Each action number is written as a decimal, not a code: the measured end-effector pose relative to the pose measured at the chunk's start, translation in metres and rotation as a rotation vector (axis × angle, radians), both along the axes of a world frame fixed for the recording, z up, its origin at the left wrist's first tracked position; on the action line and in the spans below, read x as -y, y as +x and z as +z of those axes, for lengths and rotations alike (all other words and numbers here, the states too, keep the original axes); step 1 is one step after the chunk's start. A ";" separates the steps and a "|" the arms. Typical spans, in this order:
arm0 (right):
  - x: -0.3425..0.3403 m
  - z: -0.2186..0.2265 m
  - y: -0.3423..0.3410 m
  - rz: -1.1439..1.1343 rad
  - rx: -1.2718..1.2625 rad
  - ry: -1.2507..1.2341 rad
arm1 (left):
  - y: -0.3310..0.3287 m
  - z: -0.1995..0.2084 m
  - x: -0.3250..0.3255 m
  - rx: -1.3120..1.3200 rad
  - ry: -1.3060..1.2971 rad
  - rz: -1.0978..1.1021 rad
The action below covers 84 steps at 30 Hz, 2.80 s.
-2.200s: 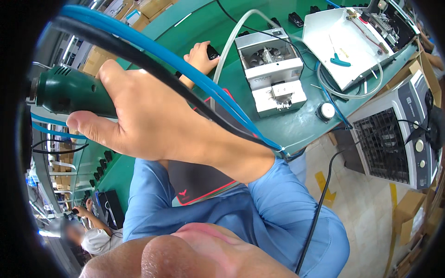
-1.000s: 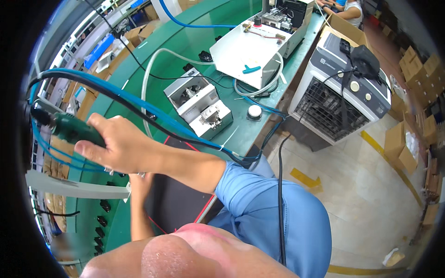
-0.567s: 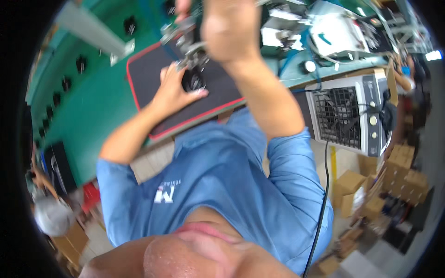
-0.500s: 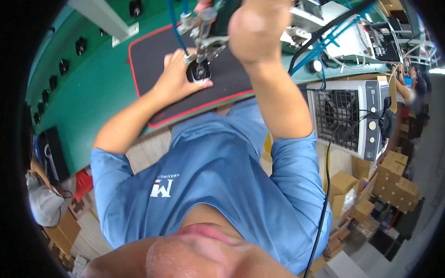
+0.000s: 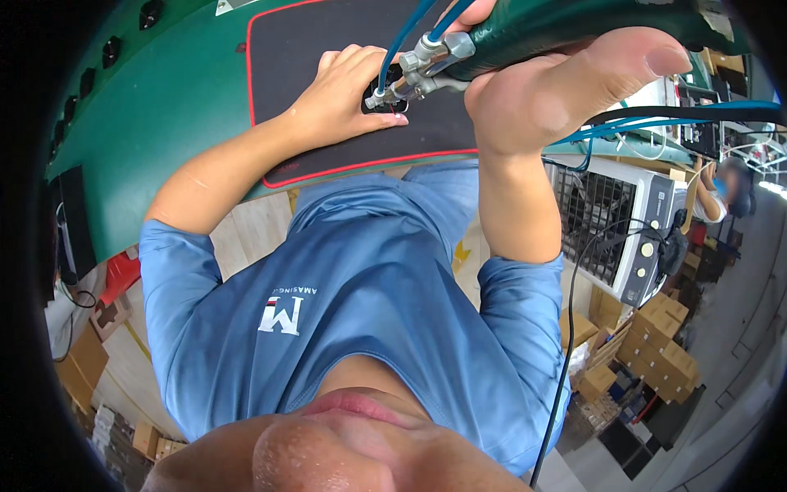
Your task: The person assembles small black electronic housings on a factory assembly line using a pneumatic electric screwdriver.
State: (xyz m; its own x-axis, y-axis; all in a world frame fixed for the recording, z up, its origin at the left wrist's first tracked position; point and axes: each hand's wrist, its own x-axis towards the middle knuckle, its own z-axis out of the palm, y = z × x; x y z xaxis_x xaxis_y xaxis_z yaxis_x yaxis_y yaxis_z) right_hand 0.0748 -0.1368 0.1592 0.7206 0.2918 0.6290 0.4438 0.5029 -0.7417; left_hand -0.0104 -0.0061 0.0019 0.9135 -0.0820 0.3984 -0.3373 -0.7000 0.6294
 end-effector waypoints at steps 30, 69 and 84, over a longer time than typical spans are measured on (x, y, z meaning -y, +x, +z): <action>-0.006 0.037 0.000 0.246 0.226 0.103 | 0.004 0.000 0.000 -0.033 0.019 -0.028; -0.023 0.063 0.000 -0.325 0.314 0.025 | 0.007 -0.003 -0.002 0.041 0.046 0.000; -0.019 0.030 0.056 0.129 0.047 0.062 | 0.002 0.009 -0.009 -0.026 -0.099 0.214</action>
